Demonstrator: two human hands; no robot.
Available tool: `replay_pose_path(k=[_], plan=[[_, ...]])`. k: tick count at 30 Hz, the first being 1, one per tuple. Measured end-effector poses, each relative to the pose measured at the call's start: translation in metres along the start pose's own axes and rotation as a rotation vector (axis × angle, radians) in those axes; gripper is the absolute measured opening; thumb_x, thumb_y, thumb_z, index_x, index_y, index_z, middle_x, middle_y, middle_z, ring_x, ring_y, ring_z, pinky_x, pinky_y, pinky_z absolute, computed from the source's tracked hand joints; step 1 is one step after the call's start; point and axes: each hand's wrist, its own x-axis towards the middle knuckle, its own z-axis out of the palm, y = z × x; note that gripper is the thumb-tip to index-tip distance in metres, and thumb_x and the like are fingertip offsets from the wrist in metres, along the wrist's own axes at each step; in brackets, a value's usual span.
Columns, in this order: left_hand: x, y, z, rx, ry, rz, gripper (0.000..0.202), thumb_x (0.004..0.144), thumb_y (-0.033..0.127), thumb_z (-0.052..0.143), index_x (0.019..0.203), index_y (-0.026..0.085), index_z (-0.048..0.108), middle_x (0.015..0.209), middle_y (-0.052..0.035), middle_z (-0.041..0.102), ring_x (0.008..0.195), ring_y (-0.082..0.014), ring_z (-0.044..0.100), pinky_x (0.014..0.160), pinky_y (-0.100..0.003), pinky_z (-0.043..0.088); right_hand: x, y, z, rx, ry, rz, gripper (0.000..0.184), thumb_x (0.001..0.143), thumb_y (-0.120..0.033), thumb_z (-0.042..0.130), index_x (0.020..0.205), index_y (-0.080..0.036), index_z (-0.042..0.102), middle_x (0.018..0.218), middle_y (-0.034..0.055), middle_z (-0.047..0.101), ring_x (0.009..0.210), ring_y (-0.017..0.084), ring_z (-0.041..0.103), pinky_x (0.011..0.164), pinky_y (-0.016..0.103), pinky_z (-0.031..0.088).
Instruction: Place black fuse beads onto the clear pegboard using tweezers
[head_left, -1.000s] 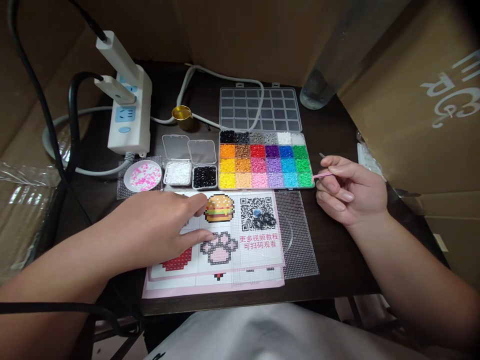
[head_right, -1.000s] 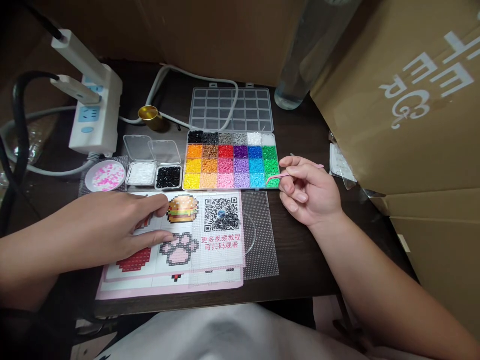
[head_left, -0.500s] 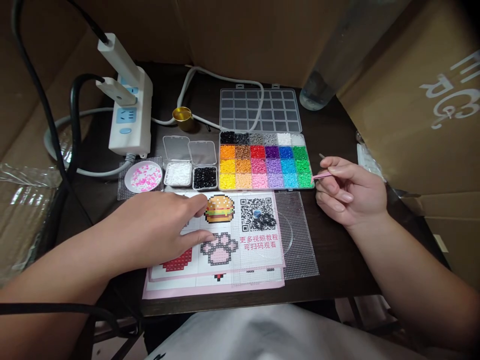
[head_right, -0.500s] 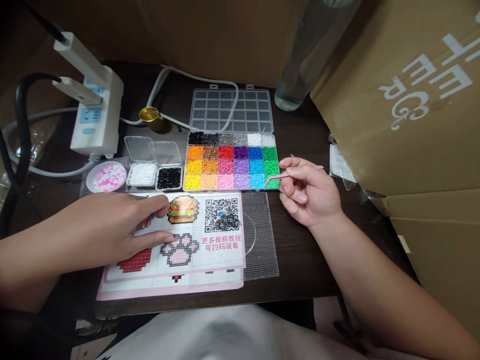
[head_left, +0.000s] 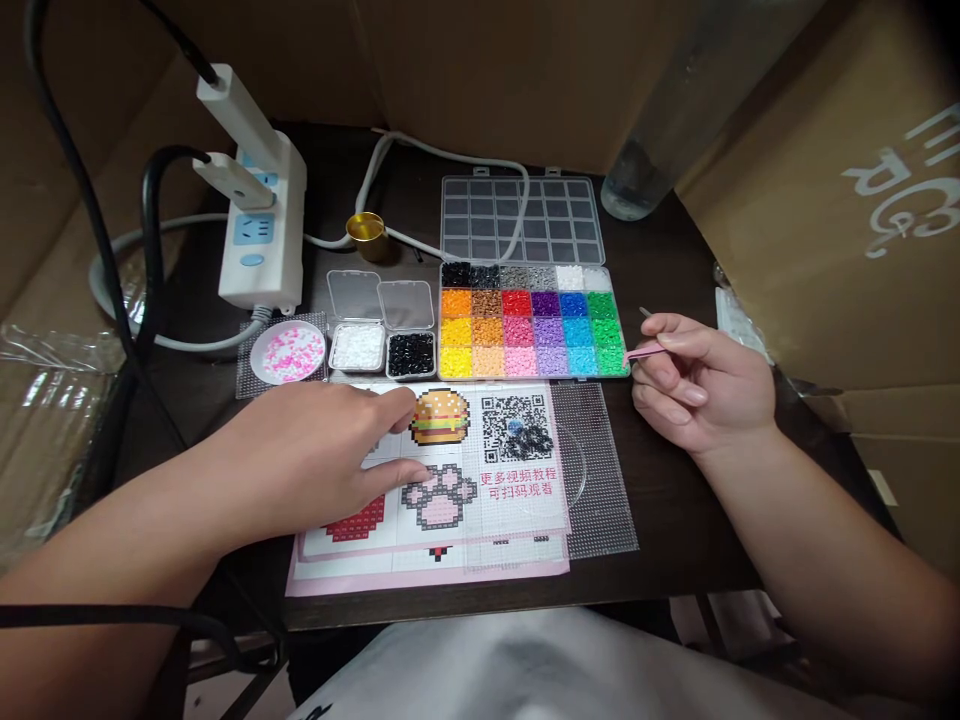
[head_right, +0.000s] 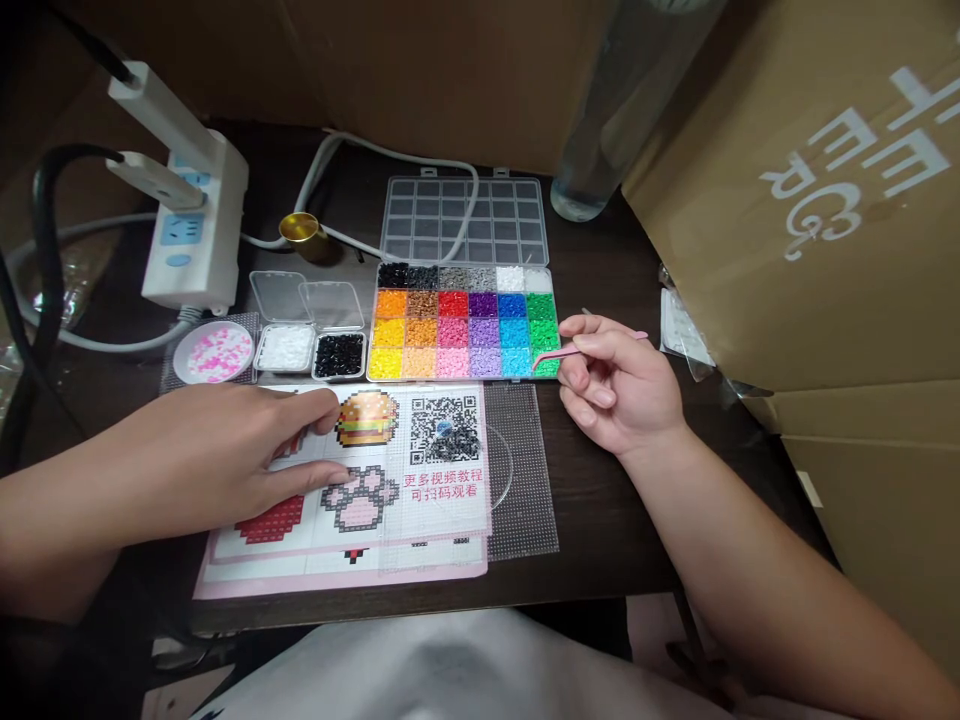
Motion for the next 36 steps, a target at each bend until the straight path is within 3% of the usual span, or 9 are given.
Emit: replay_pose_path(k=[10, 17, 23, 36], plan=[[0.0010, -0.0005, 0.0014, 0.017, -0.022, -0.014, 0.046, 0.091, 0.065, 0.051, 0.111, 0.028, 0.069, 0.075, -0.0094, 0.074, 0.066, -0.0329, 0.065, 0.058, -0.039, 0.031, 0.0004, 0.0010, -0.0047, -0.032, -0.035, -0.016, 0.009, 0.079, -0.019, 0.073, 0.087, -0.025, 0.074, 0.049, -0.0062, 0.060, 0.033, 0.004, 0.021, 0.029, 0.015, 0.024], [-0.0002, -0.0023, 0.0009, -0.015, -0.017, -0.038, 0.050, 0.087, 0.069, 0.053, 0.110, 0.029, 0.070, 0.075, -0.0100, 0.073, 0.064, -0.0314, 0.061, 0.060, -0.039, 0.031, -0.0001, 0.0007, -0.0011, 0.013, 0.009, 0.001, 0.011, 0.074, -0.016, 0.074, 0.081, -0.024, 0.077, 0.047, -0.0051, 0.061, 0.033, 0.003, 0.020, 0.029, 0.014, 0.024], [0.0018, 0.0011, -0.0017, 0.024, -0.077, -0.043, 0.054, 0.089, 0.070, 0.049, 0.114, 0.028, 0.069, 0.074, -0.0094, 0.072, 0.064, -0.0313, 0.060, 0.059, -0.039, 0.030, -0.0006, 0.0000, 0.0004, 0.019, 0.006, 0.008, 0.012, 0.074, -0.015, 0.072, 0.080, -0.024, 0.078, 0.047, -0.0043, 0.061, 0.033, 0.003, 0.020, 0.028, 0.014, 0.025], [0.0021, -0.0029, 0.0005, 0.005, -0.032, -0.016, 0.050, 0.089, 0.072, 0.051, 0.110, 0.029, 0.068, 0.071, -0.0067, 0.068, 0.061, -0.0268, 0.056, 0.058, -0.037, 0.028, -0.0013, 0.0000, -0.0014, -0.009, 0.001, 0.015, 0.011, 0.075, -0.018, 0.074, 0.083, -0.025, 0.076, 0.048, -0.0054, 0.060, 0.035, 0.005, 0.017, 0.030, 0.017, 0.023]])
